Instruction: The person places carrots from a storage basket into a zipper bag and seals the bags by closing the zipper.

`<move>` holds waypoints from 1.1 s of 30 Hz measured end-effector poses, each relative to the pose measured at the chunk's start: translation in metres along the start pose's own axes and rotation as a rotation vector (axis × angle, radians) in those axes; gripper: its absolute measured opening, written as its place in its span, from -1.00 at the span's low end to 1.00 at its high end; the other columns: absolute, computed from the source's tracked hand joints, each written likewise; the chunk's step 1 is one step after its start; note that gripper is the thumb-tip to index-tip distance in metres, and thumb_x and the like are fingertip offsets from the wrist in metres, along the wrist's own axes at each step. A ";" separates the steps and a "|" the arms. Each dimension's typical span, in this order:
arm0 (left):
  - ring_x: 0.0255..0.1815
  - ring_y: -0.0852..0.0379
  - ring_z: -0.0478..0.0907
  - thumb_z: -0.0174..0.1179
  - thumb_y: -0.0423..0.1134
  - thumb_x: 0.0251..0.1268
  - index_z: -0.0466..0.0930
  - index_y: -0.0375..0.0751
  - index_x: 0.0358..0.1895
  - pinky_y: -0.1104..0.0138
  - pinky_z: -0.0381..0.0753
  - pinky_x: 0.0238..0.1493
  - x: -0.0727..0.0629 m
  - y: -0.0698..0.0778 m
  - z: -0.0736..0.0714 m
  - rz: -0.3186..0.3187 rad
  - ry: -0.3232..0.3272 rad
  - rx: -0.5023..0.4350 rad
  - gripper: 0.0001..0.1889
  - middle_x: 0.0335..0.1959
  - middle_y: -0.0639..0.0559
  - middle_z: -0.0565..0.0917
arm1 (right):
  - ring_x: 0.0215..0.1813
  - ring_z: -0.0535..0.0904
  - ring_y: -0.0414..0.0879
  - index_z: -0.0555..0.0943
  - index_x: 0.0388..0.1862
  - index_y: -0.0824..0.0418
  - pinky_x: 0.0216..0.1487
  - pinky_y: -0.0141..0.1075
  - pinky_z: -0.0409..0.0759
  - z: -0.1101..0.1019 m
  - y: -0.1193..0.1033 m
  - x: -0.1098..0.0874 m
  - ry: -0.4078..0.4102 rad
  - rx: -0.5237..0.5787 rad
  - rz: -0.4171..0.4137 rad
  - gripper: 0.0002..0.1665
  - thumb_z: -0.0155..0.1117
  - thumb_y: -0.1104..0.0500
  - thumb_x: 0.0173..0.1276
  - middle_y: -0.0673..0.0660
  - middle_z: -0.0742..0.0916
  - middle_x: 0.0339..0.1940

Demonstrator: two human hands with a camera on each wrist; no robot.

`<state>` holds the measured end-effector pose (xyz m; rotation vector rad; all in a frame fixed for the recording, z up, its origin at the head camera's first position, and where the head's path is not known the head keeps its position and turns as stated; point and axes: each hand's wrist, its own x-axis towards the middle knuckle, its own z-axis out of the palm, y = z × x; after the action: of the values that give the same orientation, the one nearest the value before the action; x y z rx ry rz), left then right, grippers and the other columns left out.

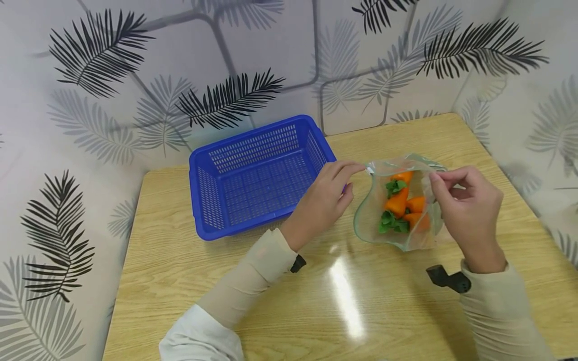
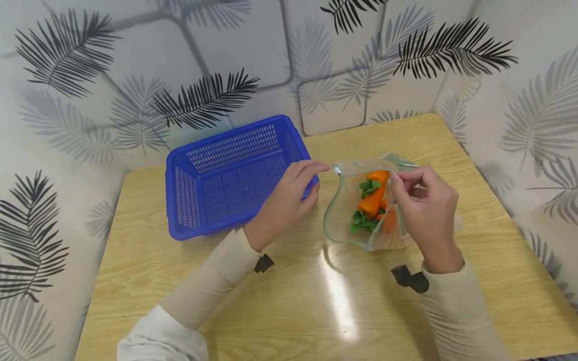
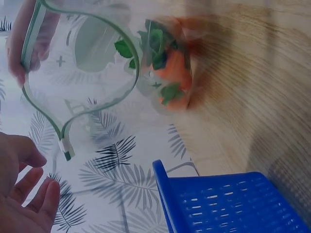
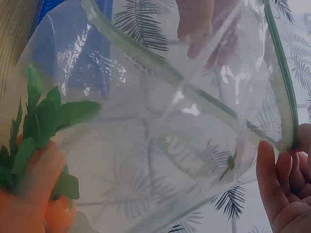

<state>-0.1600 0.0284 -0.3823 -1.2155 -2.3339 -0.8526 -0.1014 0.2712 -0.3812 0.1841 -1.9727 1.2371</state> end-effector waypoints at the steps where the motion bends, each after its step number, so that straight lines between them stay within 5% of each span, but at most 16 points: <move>1: 0.06 0.09 0.35 -0.06 -0.45 0.28 0.40 -0.21 0.18 0.45 0.33 0.03 0.001 -0.002 0.000 -0.014 -0.004 -0.008 -0.61 0.12 -0.02 0.44 | -0.57 0.46 -0.34 0.58 -0.48 0.52 -0.55 -0.65 0.41 0.000 0.000 0.000 -0.003 0.000 0.000 -0.90 0.32 0.46 0.06 -0.08 0.61 -0.59; 6: 0.18 0.09 0.28 -0.03 -0.43 0.30 0.34 -0.14 0.27 0.44 0.25 0.18 0.009 -0.011 0.003 -0.046 -0.074 0.025 -0.55 0.22 -0.01 0.38 | -0.57 0.45 -0.33 0.58 -0.48 0.52 -0.54 -0.63 0.42 -0.001 -0.001 0.000 -0.029 0.012 0.000 -0.92 0.32 0.47 0.06 -0.05 0.62 -0.59; 10: 0.24 0.11 0.25 0.05 -0.43 0.29 0.34 -0.07 0.29 0.44 0.22 0.22 0.015 -0.016 0.009 -0.013 -0.129 0.044 -0.51 0.26 0.01 0.36 | -0.58 0.45 -0.33 0.58 -0.48 0.51 -0.55 -0.63 0.41 -0.001 -0.003 0.000 -0.057 0.023 -0.001 -0.93 0.31 0.49 0.05 -0.02 0.61 -0.60; 15: 0.21 0.12 0.29 0.12 -0.39 0.28 0.46 -0.05 0.18 0.45 0.19 0.23 0.022 -0.019 0.013 0.040 -0.154 0.059 -0.60 0.21 0.03 0.41 | -0.58 0.45 -0.33 0.59 -0.46 0.52 -0.53 -0.62 0.43 0.000 -0.009 -0.001 -0.082 0.035 -0.009 -0.94 0.30 0.50 0.05 0.01 0.62 -0.59; 24: 0.11 0.17 0.38 0.10 -0.24 0.34 0.60 -0.01 0.01 0.50 0.20 0.19 0.028 -0.023 0.015 0.017 -0.210 0.125 -0.77 0.09 0.13 0.53 | -0.56 0.45 -0.33 0.59 -0.45 0.51 -0.52 -0.62 0.42 -0.002 -0.008 -0.001 -0.106 0.036 -0.024 -0.93 0.30 0.51 0.05 0.02 0.62 -0.59; 33: 0.05 0.19 0.43 0.09 -0.17 0.35 0.61 0.00 0.01 0.48 0.25 0.16 0.030 -0.026 0.012 -0.013 -0.171 0.133 -0.77 -0.01 0.15 0.60 | -0.55 0.45 -0.31 0.60 -0.43 0.51 -0.50 -0.62 0.44 -0.005 0.000 -0.004 -0.117 0.041 -0.024 -0.92 0.31 0.51 0.04 0.04 0.63 -0.57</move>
<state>-0.1984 0.0425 -0.3830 -1.2616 -2.4910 -0.6076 -0.0965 0.2738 -0.3824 0.3066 -2.0392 1.2776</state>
